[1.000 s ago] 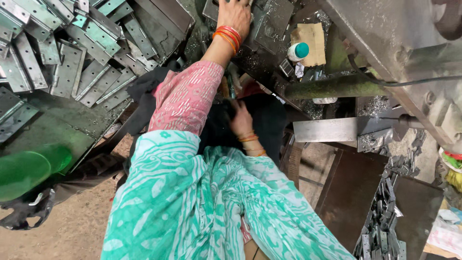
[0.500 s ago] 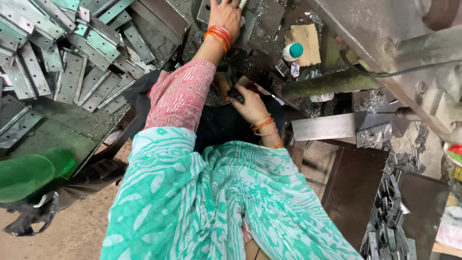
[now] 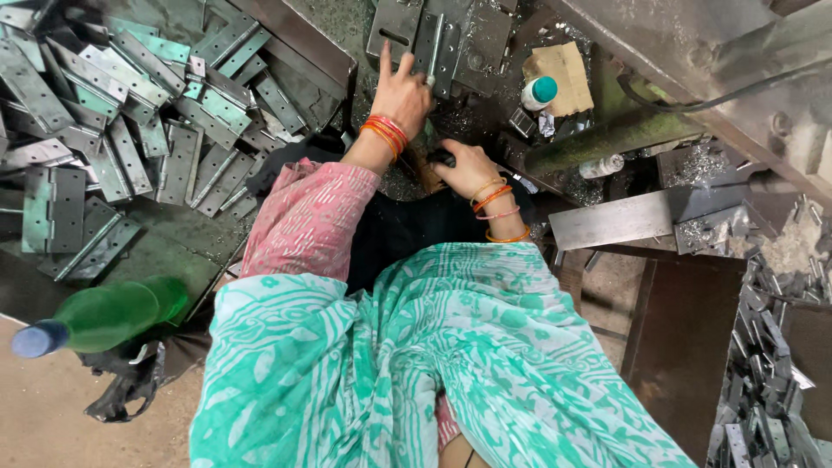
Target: The person is operating a metalworking machine, repeatedly placing metal pieces into the machine and removing them. The person handles the metal pieces by hand, placing them into the machine and then removing them after processing.
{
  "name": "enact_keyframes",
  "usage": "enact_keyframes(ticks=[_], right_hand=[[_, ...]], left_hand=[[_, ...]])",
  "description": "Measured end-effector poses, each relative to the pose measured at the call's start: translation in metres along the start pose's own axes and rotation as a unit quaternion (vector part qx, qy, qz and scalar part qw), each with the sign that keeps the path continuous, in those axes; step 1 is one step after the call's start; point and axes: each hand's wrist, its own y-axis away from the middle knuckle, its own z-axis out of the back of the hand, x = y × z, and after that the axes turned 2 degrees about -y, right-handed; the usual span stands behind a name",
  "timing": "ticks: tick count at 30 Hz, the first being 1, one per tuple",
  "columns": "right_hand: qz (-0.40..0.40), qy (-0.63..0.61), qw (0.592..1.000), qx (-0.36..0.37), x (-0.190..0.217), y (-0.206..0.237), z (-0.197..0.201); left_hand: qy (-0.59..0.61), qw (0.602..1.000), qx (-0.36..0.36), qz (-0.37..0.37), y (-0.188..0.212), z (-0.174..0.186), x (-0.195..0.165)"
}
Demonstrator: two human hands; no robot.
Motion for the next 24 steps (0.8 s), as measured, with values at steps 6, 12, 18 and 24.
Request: enact_keyframes(ticks=[6,12,18,24], right_hand=[[-0.047,-0.013,0.999,0.007,0.01,0.006,0.004],[-0.037,-0.056,0.998,-0.017,-0.002,0.005,0.002],[-0.023,-0.188,0.977,-0.103,-0.025,-0.011,0.01],[-0.054,-0.556,0.807,-0.194,-0.032,-0.032,0.016]], left_hand=[[-0.071,0.986,-0.145,0.046,-0.012,-0.012,-0.005],[0.046,0.989,-0.136,0.023,-0.007,0.021,0.002],[0.299,0.911,-0.27,0.091,0.008,0.044,0.029],[0.604,0.75,-0.233,0.139,-0.011,-0.006,0.035]])
